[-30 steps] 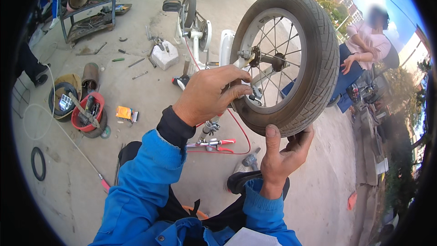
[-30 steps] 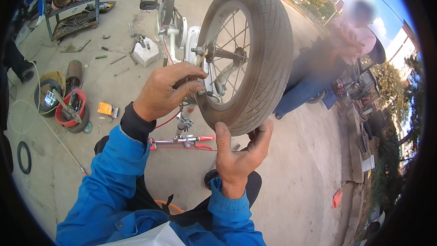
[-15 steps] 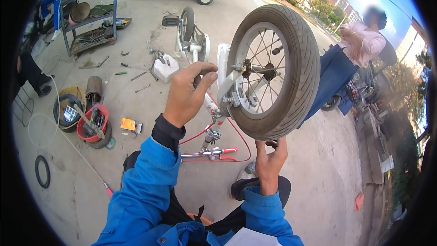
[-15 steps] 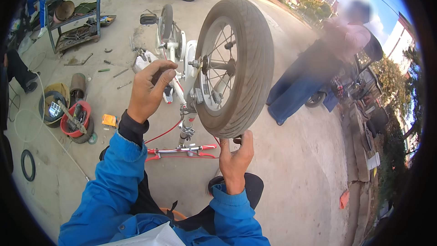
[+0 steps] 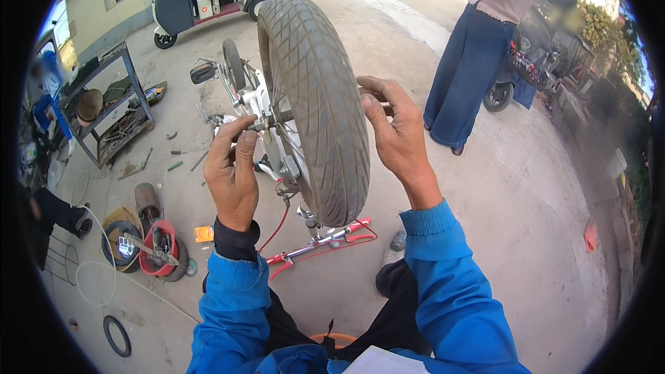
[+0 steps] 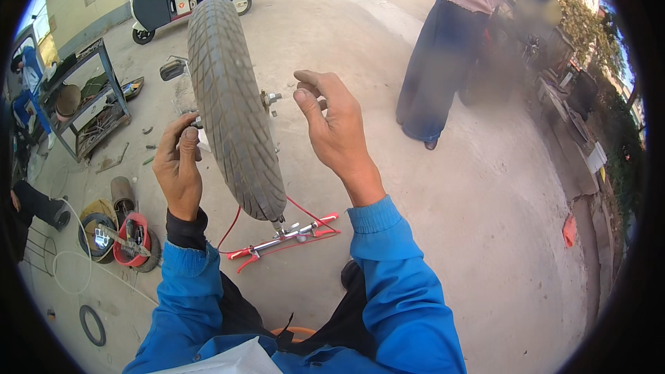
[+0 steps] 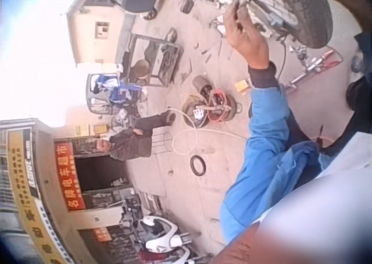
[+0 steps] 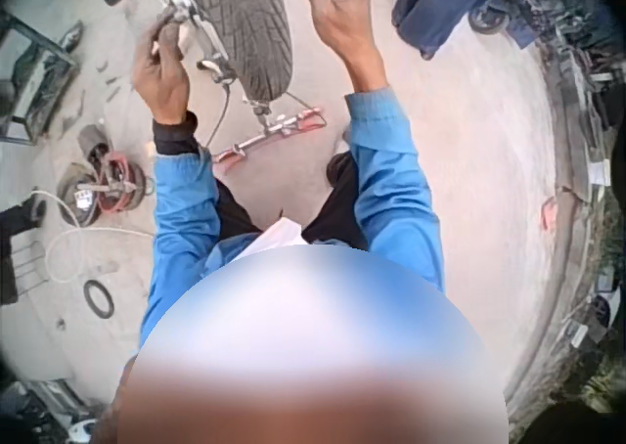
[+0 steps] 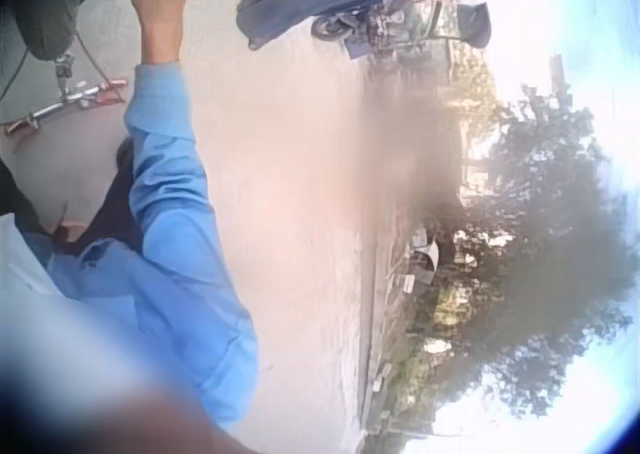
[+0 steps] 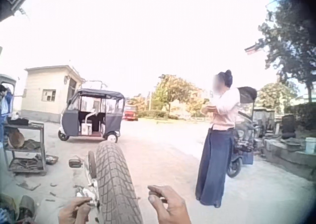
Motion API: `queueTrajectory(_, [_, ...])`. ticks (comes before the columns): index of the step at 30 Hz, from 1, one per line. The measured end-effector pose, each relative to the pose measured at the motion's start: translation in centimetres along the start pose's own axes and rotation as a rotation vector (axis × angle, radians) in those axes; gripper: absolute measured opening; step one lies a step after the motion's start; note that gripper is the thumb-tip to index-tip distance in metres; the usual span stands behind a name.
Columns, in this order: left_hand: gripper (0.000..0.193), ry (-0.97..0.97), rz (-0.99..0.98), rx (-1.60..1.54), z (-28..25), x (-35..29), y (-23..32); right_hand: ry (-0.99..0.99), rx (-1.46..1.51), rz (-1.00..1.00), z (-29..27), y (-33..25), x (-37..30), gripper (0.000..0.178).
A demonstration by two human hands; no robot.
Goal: The person secures a bicycle wheel onto a stand, uses a cordless impact wrench to tighten the axle nut, and then inflates the tire using a pressure gauge and air hose. The person finishes by adjusting the brake caliper.
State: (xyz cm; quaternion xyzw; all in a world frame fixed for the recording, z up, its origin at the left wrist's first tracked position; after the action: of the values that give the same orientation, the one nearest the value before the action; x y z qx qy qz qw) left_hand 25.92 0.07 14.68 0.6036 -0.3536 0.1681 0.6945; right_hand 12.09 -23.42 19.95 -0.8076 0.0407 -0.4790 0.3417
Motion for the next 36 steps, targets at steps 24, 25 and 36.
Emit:
queueTrajectory(24, [0.05, 0.113, 0.126, 0.304, -2.1, -5.0, -1.0, -0.317, 0.125, -0.155, -3.7, 2.2, 4.1, 0.063])
queueTrajectory(25, [0.05, 0.115, 0.127, 0.325, -2.4, -5.4, -0.8, -0.289, 0.128, -0.181, -5.4, 1.6, 4.7, 0.081])
queueTrajectory(36, [0.05, -0.033, 0.52, 1.133, -2.1, -5.4, 6.5, 0.182, 0.937, 0.163, -6.2, 1.3, 3.9, 0.058])
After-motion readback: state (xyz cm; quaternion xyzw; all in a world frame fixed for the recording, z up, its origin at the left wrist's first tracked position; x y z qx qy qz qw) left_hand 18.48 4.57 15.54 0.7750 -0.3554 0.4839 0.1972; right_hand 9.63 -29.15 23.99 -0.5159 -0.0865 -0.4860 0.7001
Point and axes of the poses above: each hand's wrist, its own x-axis towards the middle knuckle, its own z-axis out of the palm, y = z × x, the point moved 5 cm from there along x, towards the middle knuckle, and after that the axes turned 4 degrees about -x, right-handed, at the moved point
